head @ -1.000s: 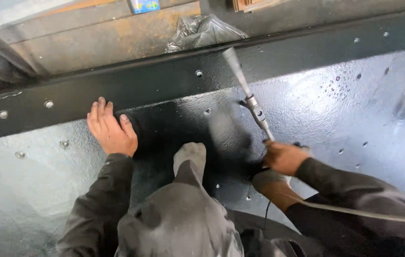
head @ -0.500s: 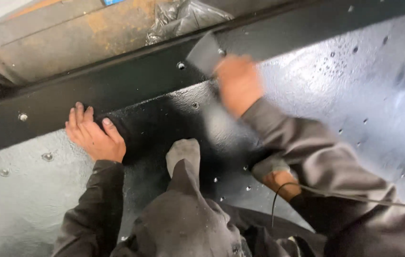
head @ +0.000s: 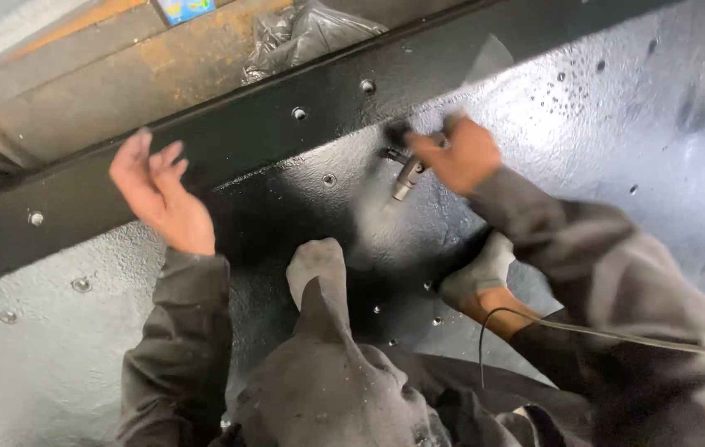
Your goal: Manually threading holes in a large black metal plate using a tap wrench.
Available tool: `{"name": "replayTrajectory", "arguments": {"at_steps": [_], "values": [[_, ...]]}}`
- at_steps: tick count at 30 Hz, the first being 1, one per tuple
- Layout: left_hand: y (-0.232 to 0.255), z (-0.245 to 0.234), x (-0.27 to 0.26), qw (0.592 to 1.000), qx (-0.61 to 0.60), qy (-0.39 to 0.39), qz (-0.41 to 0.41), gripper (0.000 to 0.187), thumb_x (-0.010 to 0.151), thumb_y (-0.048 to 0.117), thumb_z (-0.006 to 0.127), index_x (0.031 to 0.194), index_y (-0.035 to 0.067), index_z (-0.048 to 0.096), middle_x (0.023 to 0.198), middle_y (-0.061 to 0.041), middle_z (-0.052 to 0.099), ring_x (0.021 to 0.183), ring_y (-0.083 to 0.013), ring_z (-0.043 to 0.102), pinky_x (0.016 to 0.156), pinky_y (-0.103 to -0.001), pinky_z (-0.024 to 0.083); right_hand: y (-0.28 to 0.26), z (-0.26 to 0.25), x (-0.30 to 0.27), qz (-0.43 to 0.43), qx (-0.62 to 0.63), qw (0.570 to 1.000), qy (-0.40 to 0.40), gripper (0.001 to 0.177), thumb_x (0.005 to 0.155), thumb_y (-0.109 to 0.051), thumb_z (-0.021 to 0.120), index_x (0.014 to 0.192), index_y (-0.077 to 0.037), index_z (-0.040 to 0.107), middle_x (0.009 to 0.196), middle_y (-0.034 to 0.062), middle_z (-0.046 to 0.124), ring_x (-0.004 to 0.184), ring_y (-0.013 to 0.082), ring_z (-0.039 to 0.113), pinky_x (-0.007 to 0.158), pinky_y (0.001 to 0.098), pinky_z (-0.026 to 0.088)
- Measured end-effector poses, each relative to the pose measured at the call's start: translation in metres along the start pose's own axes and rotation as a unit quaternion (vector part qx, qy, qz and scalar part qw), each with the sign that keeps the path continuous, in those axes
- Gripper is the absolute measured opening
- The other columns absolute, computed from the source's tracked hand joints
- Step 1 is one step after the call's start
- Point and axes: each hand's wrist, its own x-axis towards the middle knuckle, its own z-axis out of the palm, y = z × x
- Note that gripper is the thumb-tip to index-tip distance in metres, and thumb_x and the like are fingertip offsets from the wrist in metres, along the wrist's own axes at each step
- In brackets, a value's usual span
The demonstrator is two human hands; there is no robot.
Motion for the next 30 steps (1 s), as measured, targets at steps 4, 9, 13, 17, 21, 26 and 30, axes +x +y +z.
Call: {"name": "replayTrajectory", "arguments": {"at_steps": [4, 9, 13, 17, 21, 26, 30], "values": [[0.01, 0.031, 0.01, 0.998, -0.014, -0.05, 0.027, 0.027, 0.121, 0.013, 0.043, 0.146, 0.004, 0.045, 0.151, -0.015, 0.056, 0.115, -0.0212, 0.072, 0.098, -0.034, 0.059, -0.014, 0.045, -0.005, -0.072, -0.088, 0.993, -0.002, 0.045, 0.091, -0.032, 0.064, 0.119, 0.003, 0.06, 0.088, 0.0175, 0.069, 0.068, 0.03, 0.072, 0.059, 0.0452, 0.062], [0.019, 0.051, 0.012, 0.994, -0.044, -0.097, 0.016, 0.025, 0.119, 0.009, 0.045, 0.143, 0.004, 0.046, 0.151, -0.012, 0.058, 0.114, -0.0191, 0.07, 0.096, -0.032, 0.058, 0.041, 0.054, -0.089, -0.429, -0.411, 0.733, -0.33, 0.038, 0.083, -0.03, 0.075, 0.119, -0.018, 0.068, 0.099, 0.0024, 0.074, 0.109, 0.0238, 0.066, 0.117, 0.0483, 0.04], [0.008, 0.072, 0.007, 0.989, -0.084, -0.119, 0.015, 0.024, 0.118, 0.006, 0.049, 0.142, 0.002, 0.048, 0.15, -0.012, 0.058, 0.115, -0.0187, 0.069, 0.098, -0.033, 0.056, 0.071, 0.014, -0.063, -0.097, -0.23, 0.921, -0.298, 0.064, 0.086, -0.056, 0.07, 0.129, -0.01, 0.063, 0.102, 0.0118, 0.076, 0.099, 0.0272, 0.073, 0.094, 0.0455, 0.054], [0.012, 0.085, 0.013, 0.986, -0.11, -0.108, -0.057, 0.022, 0.116, 0.01, 0.049, 0.136, 0.003, 0.052, 0.138, -0.011, 0.064, 0.107, -0.0163, 0.069, 0.091, -0.031, 0.057, 0.033, 0.014, -0.04, 0.088, 0.058, 0.977, -0.183, 0.077, 0.086, -0.068, 0.064, 0.129, -0.004, 0.062, 0.096, 0.019, 0.077, 0.083, 0.0272, 0.076, 0.071, 0.0418, 0.061], [0.02, 0.082, 0.02, 0.977, -0.129, -0.135, -0.102, 0.017, 0.115, 0.014, 0.05, 0.129, 0.005, 0.055, 0.124, -0.01, 0.072, 0.097, -0.0147, 0.071, 0.084, -0.029, 0.058, 0.017, 0.021, -0.034, 0.054, 0.203, 0.971, -0.117, 0.071, 0.083, -0.059, 0.072, 0.118, 0.002, 0.062, 0.092, 0.019, 0.078, 0.075, 0.0229, 0.078, 0.062, 0.0374, 0.062], [0.022, 0.094, 0.017, 0.974, -0.096, -0.178, -0.101, 0.015, 0.113, 0.011, 0.051, 0.125, 0.004, 0.058, 0.114, -0.008, 0.073, 0.09, -0.0127, 0.069, 0.078, -0.027, 0.055, -0.009, 0.04, -0.035, 0.139, 0.429, 0.889, -0.083, 0.085, 0.08, -0.038, 0.077, 0.137, -0.003, 0.024, 0.099, 0.0191, 0.071, 0.071, 0.0257, 0.078, 0.058, 0.0447, 0.065], [0.024, 0.1, 0.013, 0.971, -0.042, -0.223, -0.069, 0.013, 0.113, 0.007, 0.052, 0.122, 0.003, 0.061, 0.112, -0.008, 0.072, 0.091, -0.0112, 0.068, 0.08, -0.026, 0.055, -0.038, -0.01, -0.021, 0.014, 0.14, 0.98, -0.138, 0.081, 0.079, -0.026, 0.081, 0.139, -0.005, 0.032, 0.104, 0.0175, 0.07, 0.089, 0.0334, 0.073, 0.084, 0.0634, 0.054]]}}
